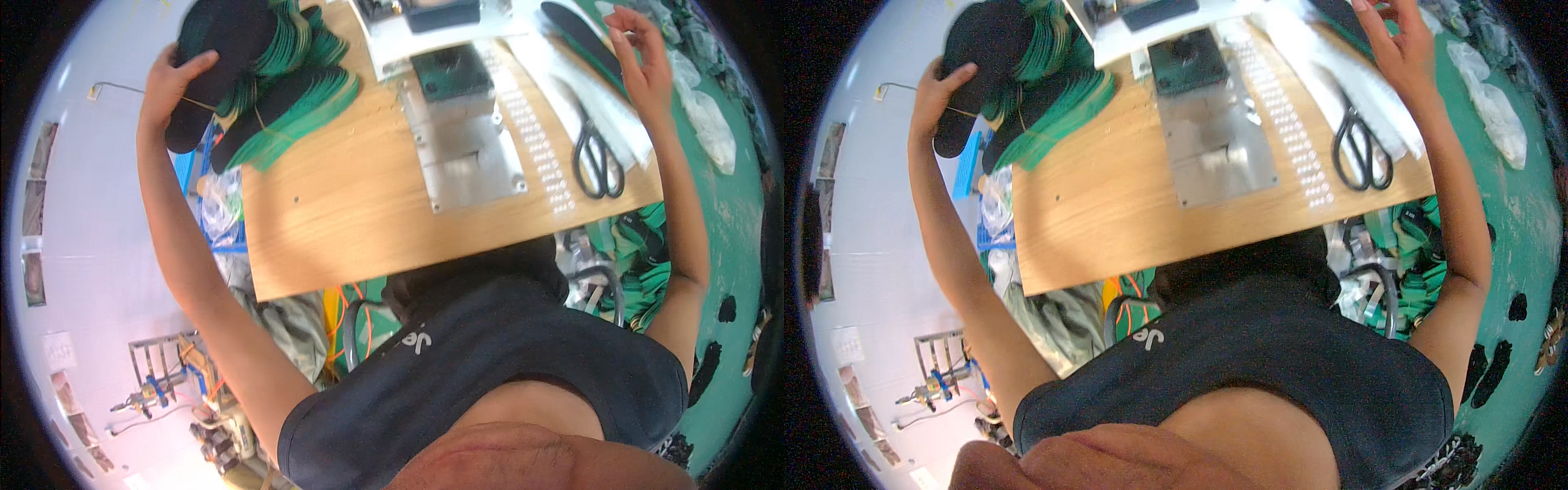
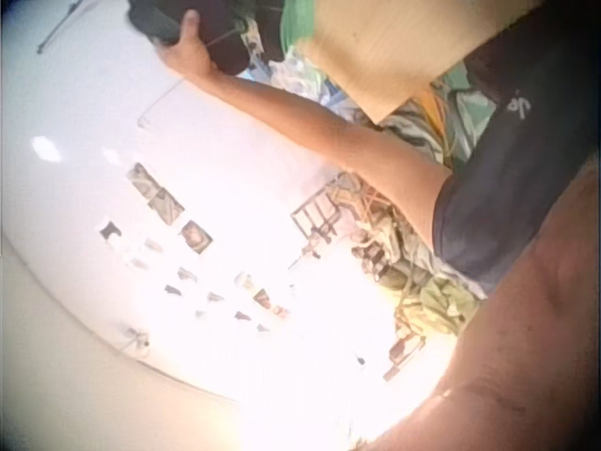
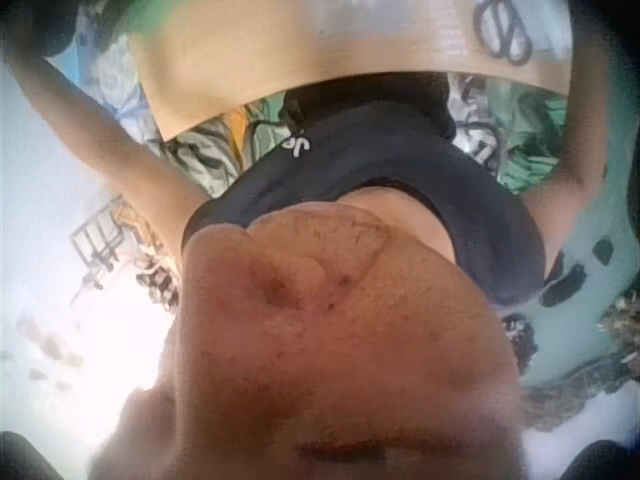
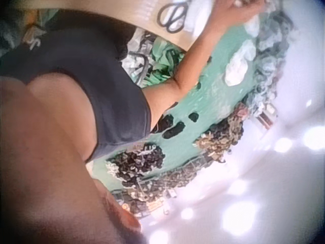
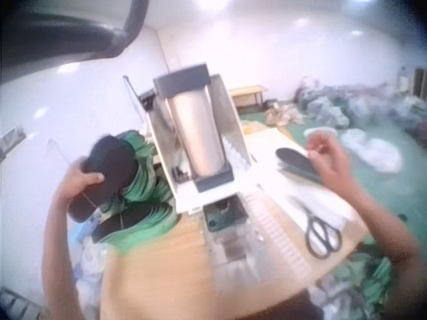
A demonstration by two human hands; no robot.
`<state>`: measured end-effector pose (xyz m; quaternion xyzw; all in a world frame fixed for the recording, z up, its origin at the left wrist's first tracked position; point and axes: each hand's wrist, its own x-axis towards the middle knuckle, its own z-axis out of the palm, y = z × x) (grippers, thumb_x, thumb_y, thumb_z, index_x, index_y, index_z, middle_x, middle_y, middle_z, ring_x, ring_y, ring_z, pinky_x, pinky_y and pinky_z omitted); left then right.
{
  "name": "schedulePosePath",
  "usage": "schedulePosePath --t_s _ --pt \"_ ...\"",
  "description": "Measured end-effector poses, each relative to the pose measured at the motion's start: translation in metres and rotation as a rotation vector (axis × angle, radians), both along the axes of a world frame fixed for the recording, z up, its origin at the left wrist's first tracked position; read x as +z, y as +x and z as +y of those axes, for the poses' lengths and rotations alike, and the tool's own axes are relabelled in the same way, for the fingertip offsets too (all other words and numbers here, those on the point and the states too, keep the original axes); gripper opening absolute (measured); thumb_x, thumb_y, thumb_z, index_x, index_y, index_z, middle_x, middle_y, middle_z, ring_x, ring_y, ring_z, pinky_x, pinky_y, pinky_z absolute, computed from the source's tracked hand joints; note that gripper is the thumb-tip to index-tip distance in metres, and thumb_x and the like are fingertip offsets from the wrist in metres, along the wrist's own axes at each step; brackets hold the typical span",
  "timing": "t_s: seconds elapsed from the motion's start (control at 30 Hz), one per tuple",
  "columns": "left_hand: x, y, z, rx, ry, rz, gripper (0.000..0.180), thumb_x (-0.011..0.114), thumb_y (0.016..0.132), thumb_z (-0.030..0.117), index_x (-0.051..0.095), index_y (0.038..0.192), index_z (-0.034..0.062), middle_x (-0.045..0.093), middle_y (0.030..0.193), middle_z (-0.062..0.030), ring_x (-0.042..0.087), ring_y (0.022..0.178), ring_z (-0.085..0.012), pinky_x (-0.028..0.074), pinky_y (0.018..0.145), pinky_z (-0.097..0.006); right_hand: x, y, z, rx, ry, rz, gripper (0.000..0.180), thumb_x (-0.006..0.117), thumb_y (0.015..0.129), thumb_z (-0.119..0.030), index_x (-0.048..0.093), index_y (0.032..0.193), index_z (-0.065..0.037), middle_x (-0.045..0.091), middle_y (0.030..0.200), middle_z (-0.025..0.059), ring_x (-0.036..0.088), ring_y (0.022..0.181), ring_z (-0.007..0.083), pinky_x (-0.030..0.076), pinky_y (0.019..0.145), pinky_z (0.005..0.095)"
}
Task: The person picks up green shoe insoles, cuts a strip of quality labels with scissors, and applies individual stickers to the insoles one by one.
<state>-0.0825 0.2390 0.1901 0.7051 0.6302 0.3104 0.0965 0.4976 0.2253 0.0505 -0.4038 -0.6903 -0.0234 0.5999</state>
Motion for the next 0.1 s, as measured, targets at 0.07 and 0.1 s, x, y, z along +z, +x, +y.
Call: schedulePosePath --t_s 0.07,0.1 --pt "-0.011 -0.002 -0.023 0.005 0.119 -0.359 0.063 0.078 0.077 0.032 0.054 0.121 -0.0070 0.067 0.105 -0.0158 0.066 0.088 -0.0215 0.053 0.077 -0.032 0.015 -0.048 -0.060 0.288 -0.053 -0.104 0.025 0.069 0.084 -0.012 0.060 0.105 -0.001 0.062 0.097 0.0067 0.060 0.084 0.0146 0.049 0.075 0.0280" --pt "-0.023 -0.005 -0.034 0.035 0.266 -0.540 0.064 0.077 0.078 0.031 0.052 0.124 -0.0071 0.066 0.107 -0.0167 0.066 0.089 -0.0230 0.054 0.079 -0.033 0.026 -0.065 -0.076 0.347 0.007 -0.408 0.029 0.070 0.083 -0.012 0.059 0.108 -0.001 0.063 0.098 0.0072 0.061 0.085 0.0173 0.048 0.077 0.0278"
